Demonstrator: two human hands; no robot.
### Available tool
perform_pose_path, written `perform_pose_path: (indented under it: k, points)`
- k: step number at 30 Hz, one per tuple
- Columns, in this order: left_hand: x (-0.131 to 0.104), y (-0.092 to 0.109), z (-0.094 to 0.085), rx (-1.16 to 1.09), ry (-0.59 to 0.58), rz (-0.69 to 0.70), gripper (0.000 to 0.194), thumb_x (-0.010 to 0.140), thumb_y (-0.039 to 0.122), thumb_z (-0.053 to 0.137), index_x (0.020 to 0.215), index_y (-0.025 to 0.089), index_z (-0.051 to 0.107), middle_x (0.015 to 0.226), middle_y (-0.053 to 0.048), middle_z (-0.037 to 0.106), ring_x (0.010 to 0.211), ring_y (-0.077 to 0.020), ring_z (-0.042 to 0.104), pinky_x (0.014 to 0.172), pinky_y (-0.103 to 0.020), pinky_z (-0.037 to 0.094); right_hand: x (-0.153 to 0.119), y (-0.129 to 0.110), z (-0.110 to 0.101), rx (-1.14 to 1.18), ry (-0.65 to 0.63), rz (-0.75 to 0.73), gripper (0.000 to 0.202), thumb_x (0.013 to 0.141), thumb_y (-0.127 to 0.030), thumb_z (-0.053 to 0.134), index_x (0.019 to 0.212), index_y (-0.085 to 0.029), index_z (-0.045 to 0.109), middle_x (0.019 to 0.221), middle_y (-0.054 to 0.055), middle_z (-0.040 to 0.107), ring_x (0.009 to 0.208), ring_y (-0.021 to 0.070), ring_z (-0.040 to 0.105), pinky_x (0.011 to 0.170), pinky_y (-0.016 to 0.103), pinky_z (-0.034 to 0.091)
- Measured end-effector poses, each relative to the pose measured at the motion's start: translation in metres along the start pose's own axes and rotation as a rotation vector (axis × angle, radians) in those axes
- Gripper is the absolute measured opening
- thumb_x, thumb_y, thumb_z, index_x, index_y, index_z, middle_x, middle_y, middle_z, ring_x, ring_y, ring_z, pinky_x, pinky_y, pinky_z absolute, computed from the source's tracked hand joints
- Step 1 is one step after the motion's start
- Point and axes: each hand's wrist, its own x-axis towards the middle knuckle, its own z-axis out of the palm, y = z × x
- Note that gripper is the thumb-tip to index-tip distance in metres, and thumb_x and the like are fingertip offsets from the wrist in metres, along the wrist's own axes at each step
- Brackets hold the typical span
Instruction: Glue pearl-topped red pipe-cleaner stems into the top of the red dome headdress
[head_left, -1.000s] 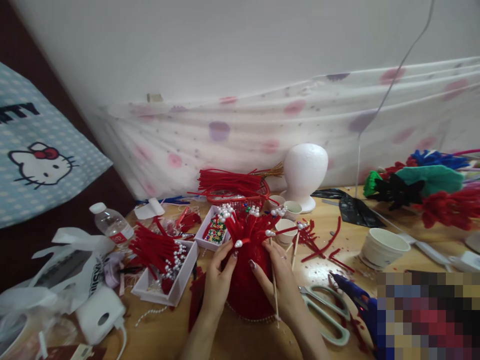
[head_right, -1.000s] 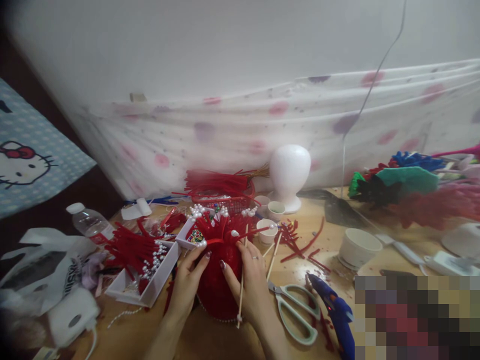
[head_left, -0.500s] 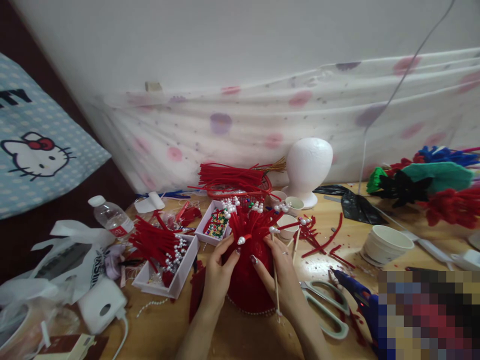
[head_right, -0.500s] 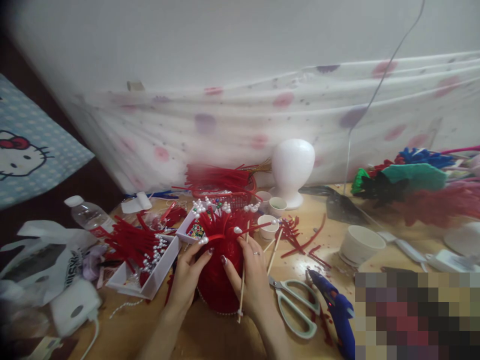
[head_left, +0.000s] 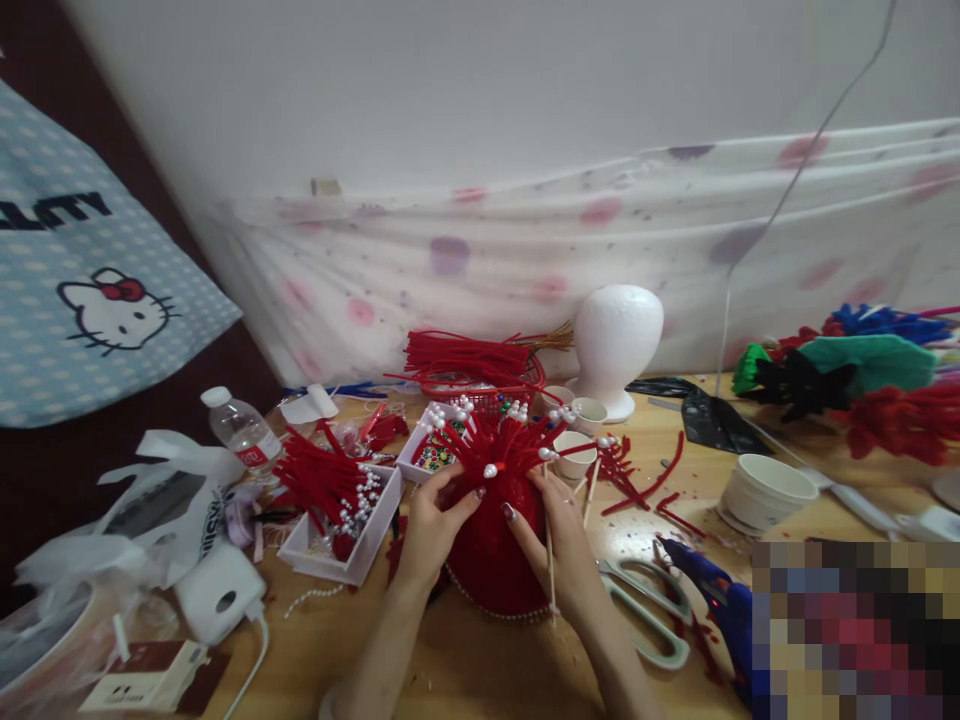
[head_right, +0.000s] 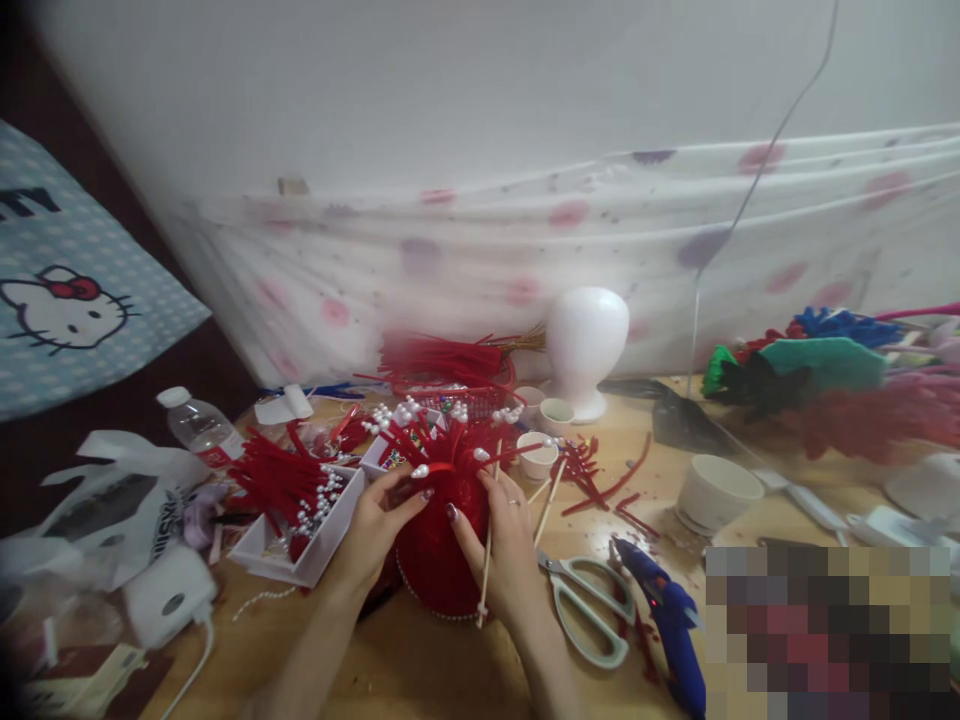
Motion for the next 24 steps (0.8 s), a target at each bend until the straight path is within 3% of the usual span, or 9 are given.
perform_pose_path:
  k: [8, 14, 24]
  points:
    - [0.014, 0.012, -0.003, 0.164, -0.148, 0.080, 0.031, 0.071, 0.029, 0.068, 0.099, 0.014, 0.071, 0.105, -0.011, 0.074, 0.096, -0.0247, 0.069, 0.087, -0.037, 0.054, -0.001, 0.002, 0.001, 0.043, -0.010, 0.019, 0.041, 0.092, -0.040, 0.056, 0.128, -0.020, 0.050, 0.129, 0.016, 0.056, 0.124, 0.0291, 0.051, 0.106, 0.051, 0.042]
    - [0.024, 0.026, -0.010, 0.446, -0.223, 0.195, 0.019, 0.076, 0.021, 0.065, 0.093, 0.016, 0.073, 0.105, -0.010, 0.071, 0.104, -0.0262, 0.064, 0.098, -0.042, 0.047, 0.000, 0.002, 0.001, 0.067, -0.016, 0.032, 0.041, 0.092, -0.039, 0.055, 0.129, -0.021, 0.049, 0.131, 0.015, 0.055, 0.126, 0.0282, 0.050, 0.106, 0.050, 0.042]
    - [0.034, 0.062, -0.014, 0.747, -0.444, 0.307, 0.020, 0.081, 0.017, 0.062, 0.096, 0.019, 0.075, 0.108, -0.009, 0.071, 0.109, -0.0275, 0.060, 0.103, -0.041, 0.041, -0.001, 0.004, 0.002, 0.064, -0.005, 0.030, 0.040, 0.092, -0.039, 0.055, 0.128, -0.021, 0.050, 0.130, 0.015, 0.057, 0.126, 0.0295, 0.051, 0.105, 0.053, 0.043]
